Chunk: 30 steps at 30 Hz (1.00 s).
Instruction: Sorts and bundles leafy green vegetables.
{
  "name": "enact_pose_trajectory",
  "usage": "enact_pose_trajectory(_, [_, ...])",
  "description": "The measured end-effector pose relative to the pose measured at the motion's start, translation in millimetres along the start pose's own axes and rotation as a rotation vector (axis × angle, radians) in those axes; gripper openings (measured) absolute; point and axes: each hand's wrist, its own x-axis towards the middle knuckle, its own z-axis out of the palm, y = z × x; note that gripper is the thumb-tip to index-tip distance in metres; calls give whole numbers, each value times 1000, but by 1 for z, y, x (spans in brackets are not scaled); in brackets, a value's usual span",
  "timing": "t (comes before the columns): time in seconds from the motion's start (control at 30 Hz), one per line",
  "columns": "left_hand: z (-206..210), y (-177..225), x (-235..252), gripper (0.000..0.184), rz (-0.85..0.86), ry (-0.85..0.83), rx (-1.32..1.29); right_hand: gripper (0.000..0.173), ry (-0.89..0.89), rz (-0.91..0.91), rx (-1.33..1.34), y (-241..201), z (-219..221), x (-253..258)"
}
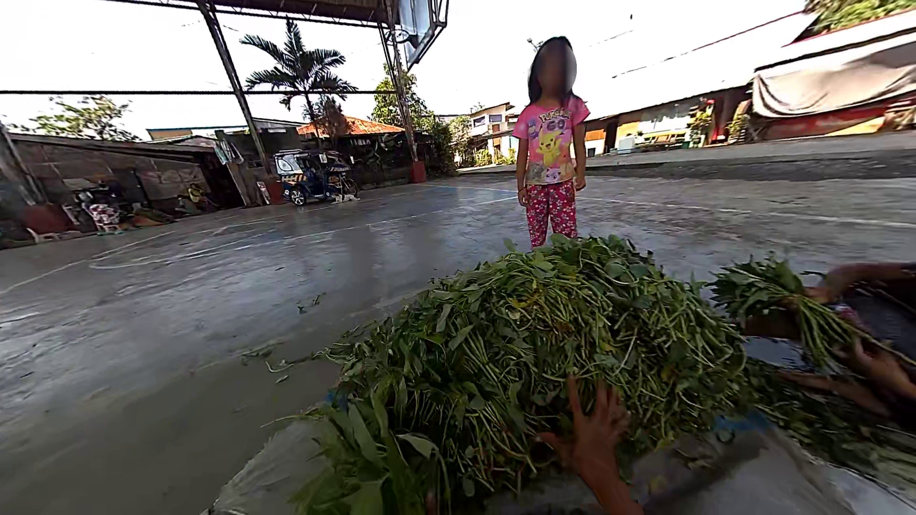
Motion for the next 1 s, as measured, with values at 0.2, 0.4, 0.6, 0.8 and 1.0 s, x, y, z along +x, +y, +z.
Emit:
enact_pose_trajectory(0.2, [81,-5,32,43,88,-263,444,120,-490,175,-113,-6,58,51])
enact_pose_trajectory(0.4, [128,59,137,44,153,-72,600,116,-611,124,-95,-38,88,150])
enact_pose_trajectory(0.6, [166,119,245,55,0,-140,833,123,-620,68,-111,-65,133,248])
enact_pose_trajectory(0.8, [167,116,251,57,-19,-73,848,133,-614,82,-95,-78,134,262])
enact_pose_trajectory(1.0, [150,46,202,57,71,-106,783,126,-482,80,-61,-55,137,174])
